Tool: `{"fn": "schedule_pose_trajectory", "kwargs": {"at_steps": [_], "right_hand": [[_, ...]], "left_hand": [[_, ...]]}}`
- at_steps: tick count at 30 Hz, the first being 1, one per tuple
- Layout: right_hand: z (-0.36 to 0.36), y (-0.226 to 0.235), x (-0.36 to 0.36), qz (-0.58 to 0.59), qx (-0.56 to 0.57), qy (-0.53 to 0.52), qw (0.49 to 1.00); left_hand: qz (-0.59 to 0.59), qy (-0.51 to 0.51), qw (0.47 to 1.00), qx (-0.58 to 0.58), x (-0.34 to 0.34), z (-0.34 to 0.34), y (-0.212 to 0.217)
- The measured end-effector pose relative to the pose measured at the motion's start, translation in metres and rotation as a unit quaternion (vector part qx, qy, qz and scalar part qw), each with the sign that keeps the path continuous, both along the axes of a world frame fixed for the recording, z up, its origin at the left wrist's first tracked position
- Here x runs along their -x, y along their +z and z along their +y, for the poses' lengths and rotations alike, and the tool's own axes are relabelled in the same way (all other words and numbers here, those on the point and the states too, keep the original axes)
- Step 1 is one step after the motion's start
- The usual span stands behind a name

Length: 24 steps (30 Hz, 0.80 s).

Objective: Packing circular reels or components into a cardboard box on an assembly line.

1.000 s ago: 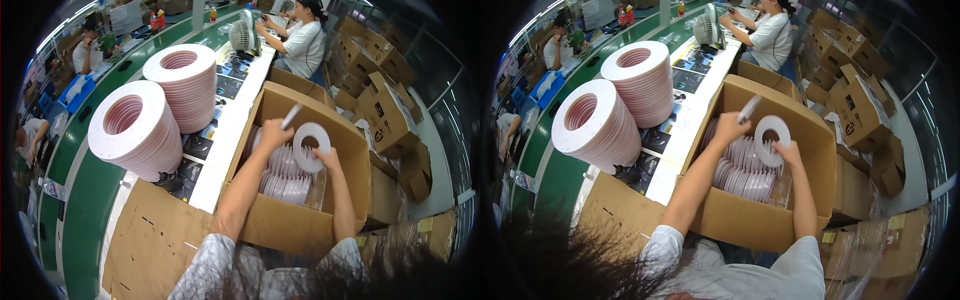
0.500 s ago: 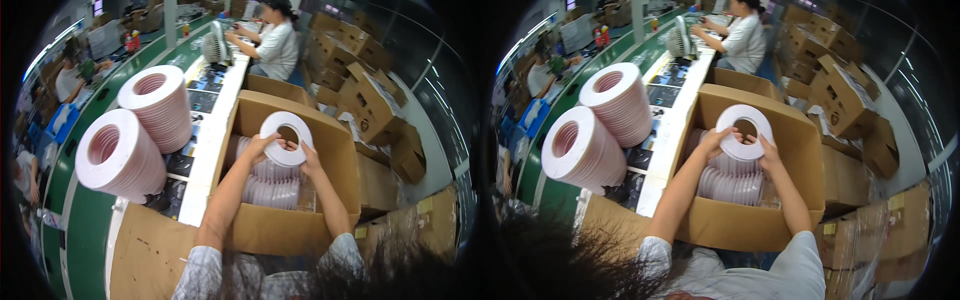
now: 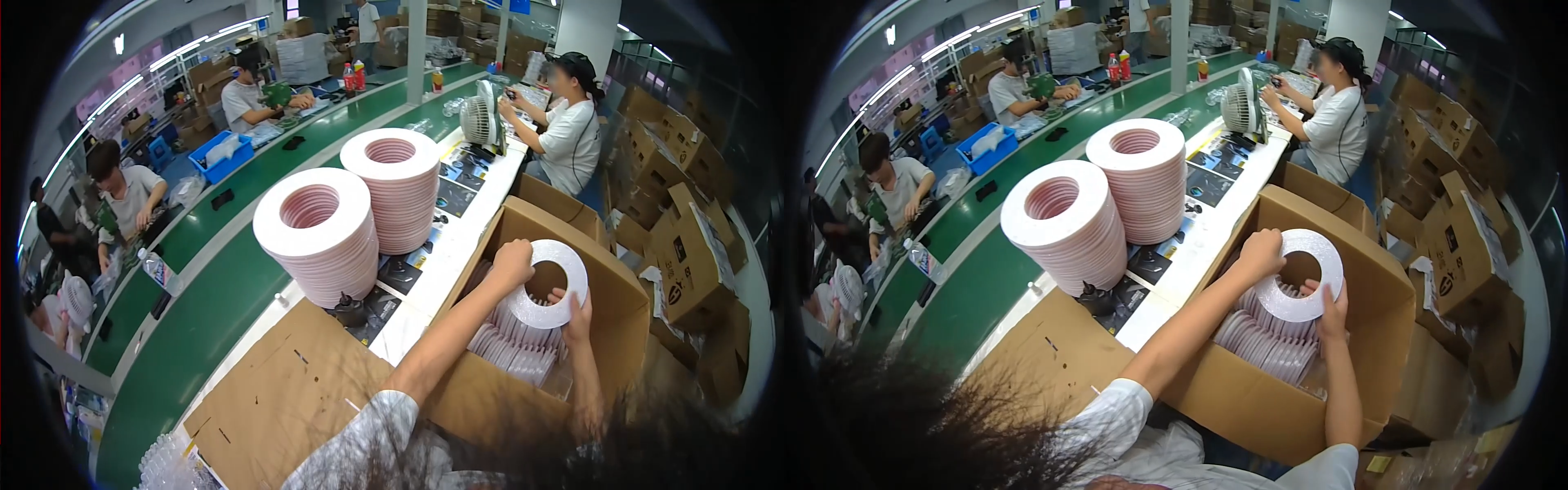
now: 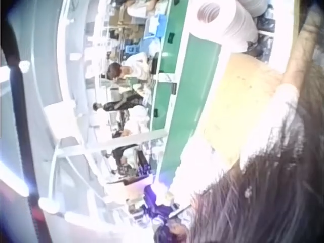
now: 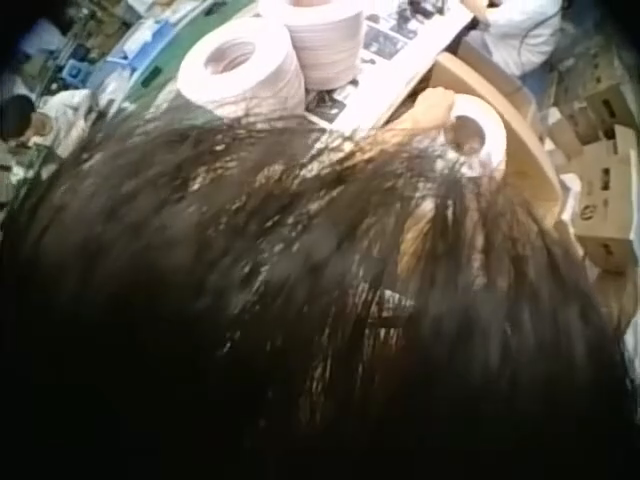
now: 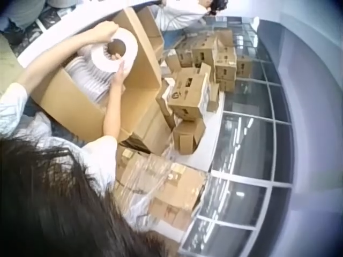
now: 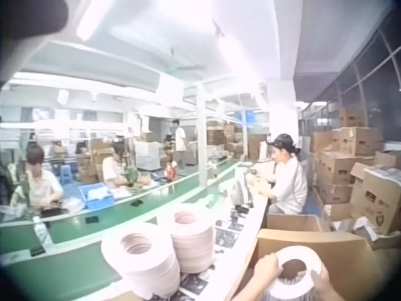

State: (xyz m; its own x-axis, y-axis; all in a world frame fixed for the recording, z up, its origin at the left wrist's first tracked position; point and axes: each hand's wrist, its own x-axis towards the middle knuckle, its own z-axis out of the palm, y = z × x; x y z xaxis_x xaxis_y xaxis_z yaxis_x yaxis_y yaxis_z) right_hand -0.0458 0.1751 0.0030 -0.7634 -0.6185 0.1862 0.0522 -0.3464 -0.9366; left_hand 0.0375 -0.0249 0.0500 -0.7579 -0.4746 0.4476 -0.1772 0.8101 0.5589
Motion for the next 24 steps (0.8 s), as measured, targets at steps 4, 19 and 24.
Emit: {"fn": "schedule_pose_trajectory", "kwargs": {"at_steps": [4,19,24], "right_hand": [[-0.002,0.023,-0.021,-0.115,0.103,0.099,0.983],[0.012,0.001,0.014,-0.074,-0.124,0.097,0.985],[0.019,0.006,0.014,-0.051,-0.162,0.066,0.983]], "left_hand": [[-0.052,0.057,0.992,0.103,-0.01,-0.03,0.056],[-0.338,0.28,0.885,0.154,-0.121,-0.271,0.246],[-0.428,0.294,0.844,0.136,-0.133,-0.284,0.232]]}}
